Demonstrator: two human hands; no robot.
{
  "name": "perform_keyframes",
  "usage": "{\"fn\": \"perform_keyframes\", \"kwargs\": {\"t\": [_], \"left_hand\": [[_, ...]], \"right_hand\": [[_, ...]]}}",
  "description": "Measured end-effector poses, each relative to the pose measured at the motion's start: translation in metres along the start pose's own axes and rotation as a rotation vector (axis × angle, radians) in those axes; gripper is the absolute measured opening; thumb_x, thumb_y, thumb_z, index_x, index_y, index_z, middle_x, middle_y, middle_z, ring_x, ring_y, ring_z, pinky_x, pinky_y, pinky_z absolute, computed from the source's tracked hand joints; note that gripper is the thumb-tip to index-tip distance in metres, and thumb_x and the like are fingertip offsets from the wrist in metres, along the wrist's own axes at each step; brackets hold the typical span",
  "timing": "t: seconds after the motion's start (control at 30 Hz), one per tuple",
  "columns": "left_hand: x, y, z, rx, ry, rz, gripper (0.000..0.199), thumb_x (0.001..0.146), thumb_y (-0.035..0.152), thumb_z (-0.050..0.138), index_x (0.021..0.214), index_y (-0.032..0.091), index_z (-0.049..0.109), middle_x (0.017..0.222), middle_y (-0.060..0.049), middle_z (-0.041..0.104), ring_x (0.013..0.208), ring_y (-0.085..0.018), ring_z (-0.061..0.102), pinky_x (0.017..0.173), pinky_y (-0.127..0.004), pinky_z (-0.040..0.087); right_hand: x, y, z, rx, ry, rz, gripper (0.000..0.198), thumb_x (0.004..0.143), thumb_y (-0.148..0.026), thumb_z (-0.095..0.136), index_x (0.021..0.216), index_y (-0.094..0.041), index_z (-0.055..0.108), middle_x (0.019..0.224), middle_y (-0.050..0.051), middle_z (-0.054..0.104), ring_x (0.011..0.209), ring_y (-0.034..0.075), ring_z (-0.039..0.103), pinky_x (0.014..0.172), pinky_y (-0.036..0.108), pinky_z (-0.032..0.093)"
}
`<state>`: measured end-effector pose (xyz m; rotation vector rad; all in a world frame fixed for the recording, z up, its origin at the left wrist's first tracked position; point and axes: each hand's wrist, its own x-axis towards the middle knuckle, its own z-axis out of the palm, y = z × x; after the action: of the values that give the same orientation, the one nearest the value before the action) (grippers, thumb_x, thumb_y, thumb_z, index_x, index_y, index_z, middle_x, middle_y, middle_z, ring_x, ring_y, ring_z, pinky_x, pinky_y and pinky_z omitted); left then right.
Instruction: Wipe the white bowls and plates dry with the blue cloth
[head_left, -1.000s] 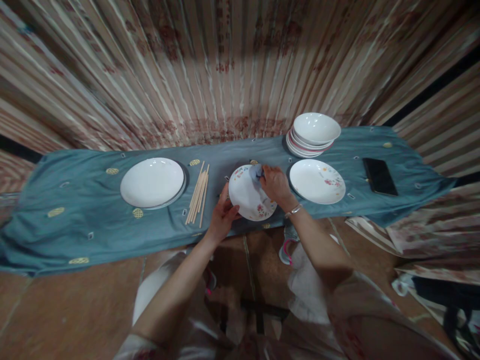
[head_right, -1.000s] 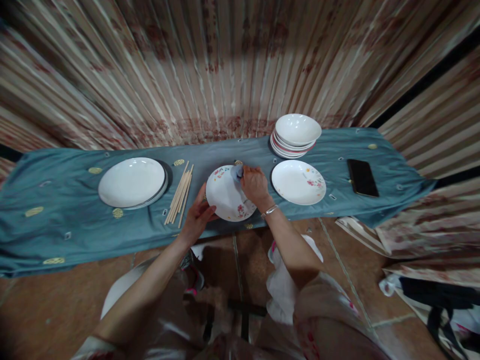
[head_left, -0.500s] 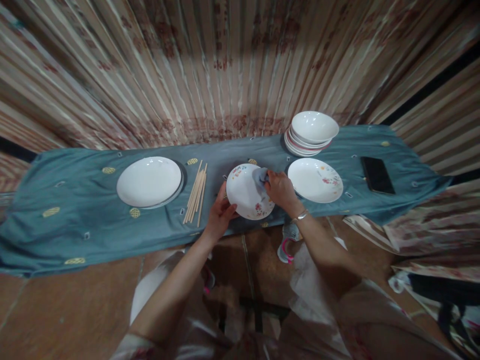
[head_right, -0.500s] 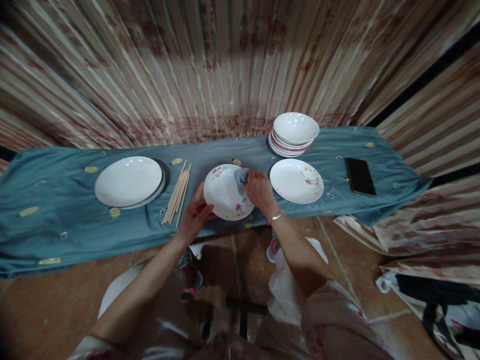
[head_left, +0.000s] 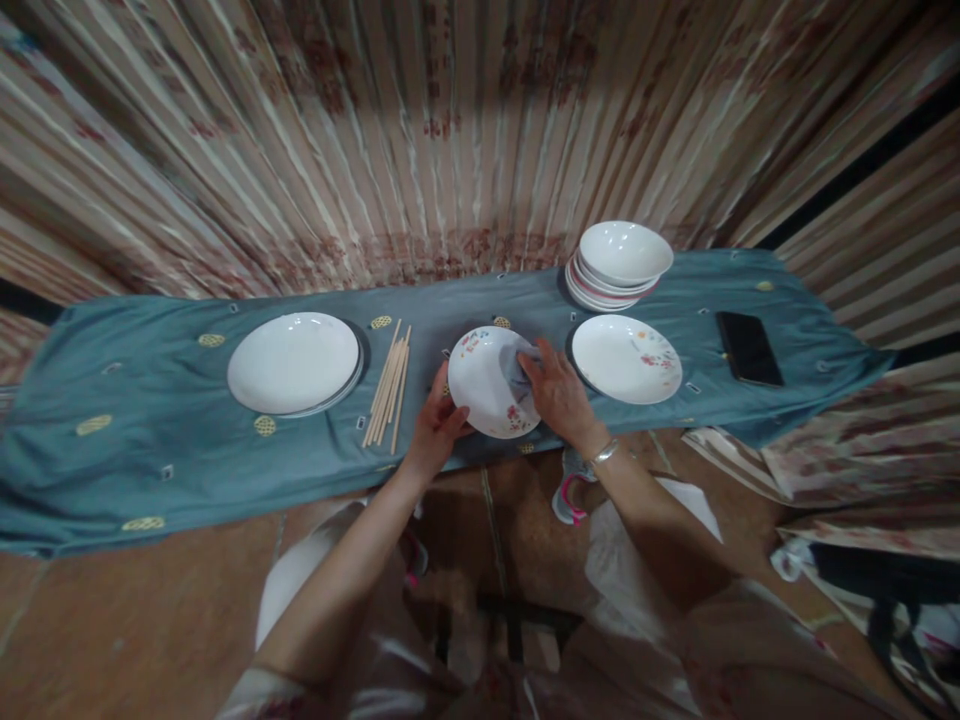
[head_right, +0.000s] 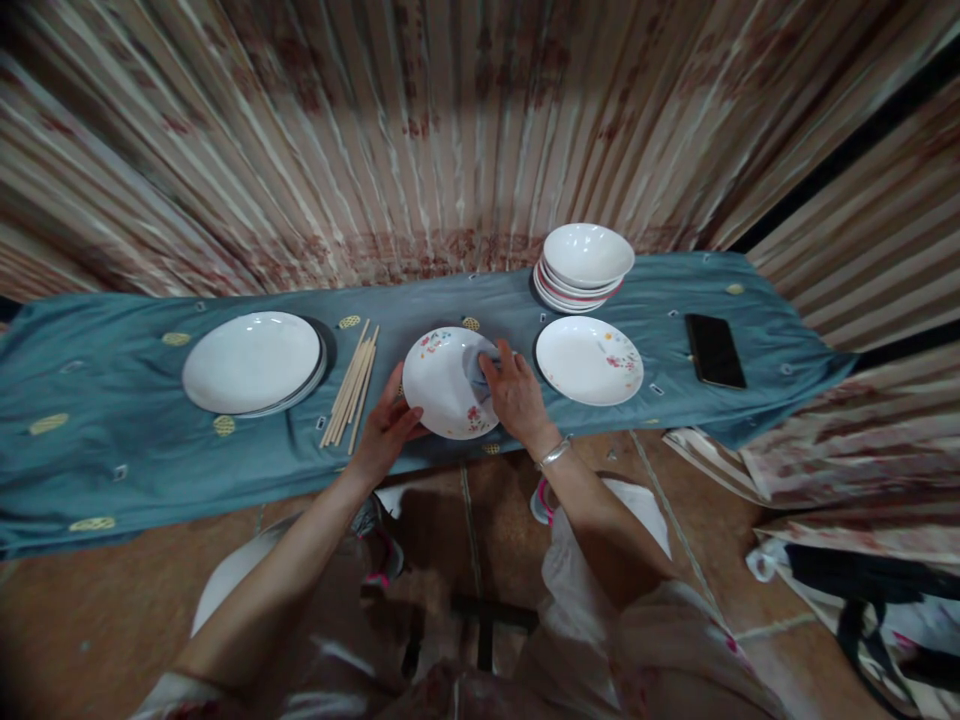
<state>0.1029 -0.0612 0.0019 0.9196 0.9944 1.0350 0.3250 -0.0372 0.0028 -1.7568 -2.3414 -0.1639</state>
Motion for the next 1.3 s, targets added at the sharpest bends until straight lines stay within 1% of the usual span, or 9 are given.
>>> {"fn": "perform_keyframes", "kwargs": {"t": [0.13,0.3,0.4,0.5,0.63,0.83,0.97,1.07,1.3], "left_hand": [[0.001,0.0,0.0,-0.005,-0.014,0.008,0.115,0.07,0.047,0.084,0.162,0.024,0.02,0.124,-0.012,0.072,0.104,-0.03,0.07,0.083,-0.044,0.062],[0.002,0.001,0.0,0.006,-0.001,0.003,0.108,0.072,0.043,0.083,0.161,0.026,0.025,0.116,-0.009,0.074,0.1,-0.028,0.071,0.082,-0.044,0.063],[0.002,0.002,0.001,-0.001,0.012,-0.001,0.105,0.073,0.041,0.082,0.161,0.026,0.027,0.114,-0.008,0.074,0.098,-0.026,0.071,0.081,-0.043,0.062],[0.002,0.002,0.002,-0.006,0.031,-0.014,0.105,0.072,0.039,0.082,0.16,0.026,0.028,0.113,-0.007,0.074,0.097,-0.025,0.07,0.08,-0.04,0.062],[0.002,0.002,0.003,-0.01,0.042,-0.017,0.106,0.071,0.039,0.082,0.16,0.024,0.027,0.114,-0.008,0.074,0.097,-0.025,0.069,0.078,-0.038,0.062],[0.002,0.002,0.004,-0.015,0.02,-0.002,0.105,0.073,0.038,0.08,0.161,0.025,0.025,0.114,-0.007,0.074,0.095,-0.025,0.07,0.08,-0.041,0.062],[0.002,0.002,0.003,-0.013,0.008,0.007,0.102,0.073,0.039,0.081,0.16,0.025,0.029,0.109,-0.006,0.075,0.092,-0.023,0.07,0.079,-0.04,0.062],[0.001,0.002,0.003,-0.016,-0.013,0.018,0.1,0.074,0.042,0.081,0.159,0.026,0.032,0.106,-0.006,0.075,0.09,-0.022,0.071,0.08,-0.041,0.063],[-0.001,0.004,0.007,0.0,-0.07,0.02,0.104,0.074,0.044,0.081,0.161,0.029,0.026,0.122,-0.009,0.073,0.099,-0.026,0.072,0.083,-0.044,0.062]], "right_hand": [[-0.003,0.004,0.002,-0.011,-0.044,-0.099,0.036,0.098,-0.007,0.038,0.117,-0.009,0.068,0.134,0.022,0.061,0.114,0.029,0.056,0.101,0.043,0.042],[-0.006,0.01,-0.001,0.05,-0.103,-0.192,0.024,0.092,-0.004,0.049,0.101,-0.012,0.07,0.114,0.017,0.07,0.109,0.026,0.061,0.101,0.04,0.044],[-0.01,0.011,-0.003,0.115,-0.115,-0.253,0.02,0.089,-0.007,0.053,0.099,-0.013,0.069,0.109,0.014,0.071,0.105,0.025,0.063,0.103,0.039,0.044],[-0.014,0.008,-0.004,0.171,-0.1,-0.274,0.018,0.091,-0.012,0.054,0.101,-0.012,0.068,0.112,0.015,0.071,0.106,0.026,0.065,0.106,0.042,0.044],[-0.018,0.0,-0.005,0.255,-0.089,-0.274,0.02,0.097,-0.021,0.052,0.104,-0.011,0.068,0.115,0.018,0.071,0.107,0.029,0.067,0.104,0.046,0.049],[-0.02,-0.016,-0.001,0.397,-0.008,-0.28,0.026,0.099,-0.023,0.051,0.119,-0.012,0.064,0.135,0.019,0.064,0.117,0.03,0.066,0.103,0.048,0.054],[-0.019,-0.029,0.006,0.53,0.05,-0.228,0.039,0.097,-0.022,0.055,0.135,-0.016,0.055,0.139,0.018,0.061,0.13,0.03,0.06,0.109,0.049,0.052],[-0.013,-0.039,0.009,0.607,0.082,-0.203,0.046,0.098,-0.02,0.053,0.144,-0.022,0.048,0.142,0.015,0.058,0.134,0.027,0.057,0.112,0.048,0.05],[0.012,-0.054,0.004,0.584,0.191,-0.241,0.049,0.101,-0.017,0.041,0.149,-0.022,0.047,0.156,0.014,0.043,0.147,0.024,0.042,0.12,0.044,0.043]]}}
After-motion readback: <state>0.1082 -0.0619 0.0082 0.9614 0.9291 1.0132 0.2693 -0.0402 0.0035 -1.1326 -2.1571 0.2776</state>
